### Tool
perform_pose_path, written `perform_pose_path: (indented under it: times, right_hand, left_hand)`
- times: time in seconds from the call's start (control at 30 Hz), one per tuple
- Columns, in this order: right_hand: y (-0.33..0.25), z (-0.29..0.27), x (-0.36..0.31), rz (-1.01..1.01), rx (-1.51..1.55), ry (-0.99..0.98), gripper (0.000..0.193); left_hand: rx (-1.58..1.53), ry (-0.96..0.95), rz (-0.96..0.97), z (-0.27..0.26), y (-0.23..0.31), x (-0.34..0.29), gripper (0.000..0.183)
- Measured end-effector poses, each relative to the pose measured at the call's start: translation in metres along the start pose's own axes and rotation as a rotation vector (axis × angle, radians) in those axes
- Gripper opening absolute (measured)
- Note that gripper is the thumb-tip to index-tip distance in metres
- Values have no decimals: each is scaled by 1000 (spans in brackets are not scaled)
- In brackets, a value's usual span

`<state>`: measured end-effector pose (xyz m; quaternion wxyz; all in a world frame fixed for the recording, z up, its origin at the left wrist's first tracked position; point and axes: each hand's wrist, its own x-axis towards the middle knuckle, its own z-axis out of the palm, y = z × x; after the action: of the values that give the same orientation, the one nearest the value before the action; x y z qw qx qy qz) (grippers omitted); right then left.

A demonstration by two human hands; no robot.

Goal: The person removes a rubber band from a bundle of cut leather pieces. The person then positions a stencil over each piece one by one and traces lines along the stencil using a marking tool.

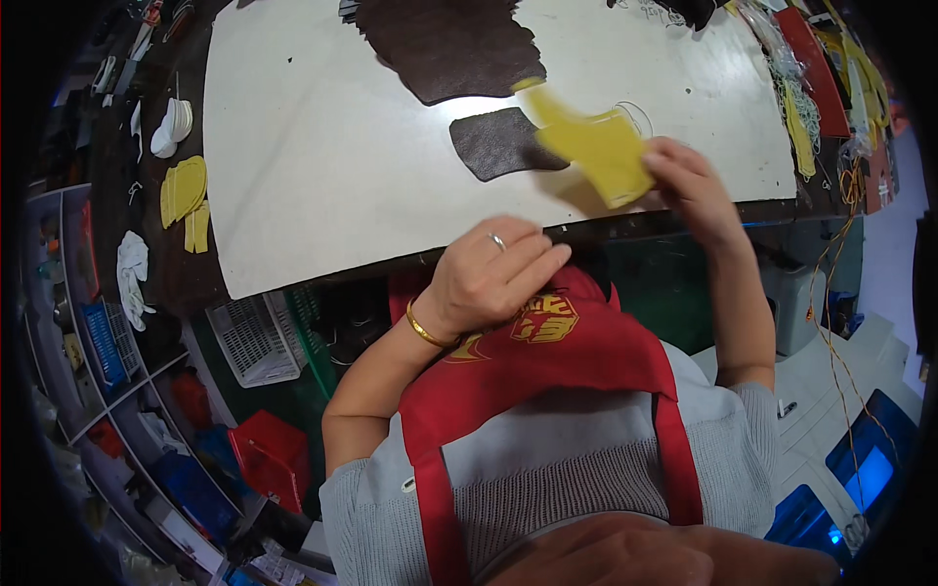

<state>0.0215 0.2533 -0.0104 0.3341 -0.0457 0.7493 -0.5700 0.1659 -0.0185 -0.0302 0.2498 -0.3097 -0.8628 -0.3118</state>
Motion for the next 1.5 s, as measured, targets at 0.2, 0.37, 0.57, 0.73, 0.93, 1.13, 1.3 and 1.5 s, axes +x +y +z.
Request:
perform_pose_path:
  times: [0.2,0.37,0.57,0.73,0.93,1.13,1.3,1.5]
  right_hand:
    - [-15,-68,75,-388,63,690,30]
    - [-8,-46,52,-574,-5,654,24]
    - [-32,95,6,-369,50,-129,25]
    - [-55,92,36,-797,-86,218,28]
    - [-47,32,68,-296,-129,-22,24]
    - [-39,47,78,-205,-229,-125,19]
    - [-37,75,70,-226,-378,-148,22]
    - [-32,83,67,-178,-578,-130,20]
  left_hand:
    - [278,-118,-331,10,-24,-4,52]
    - [200,-40,-286,7,-20,-15,53]
    - [480,114,-222,-5,-26,36,43]
    - [-714,454,-792,-19,-18,45,42]
    - [-2,184,-549,-8,-40,23,46]
    - [249,-29,-328,-6,-44,-16,24]
    - [176,75,-324,-10,-30,-10,22]
    - [175,37,-400,2,-34,-22,23]
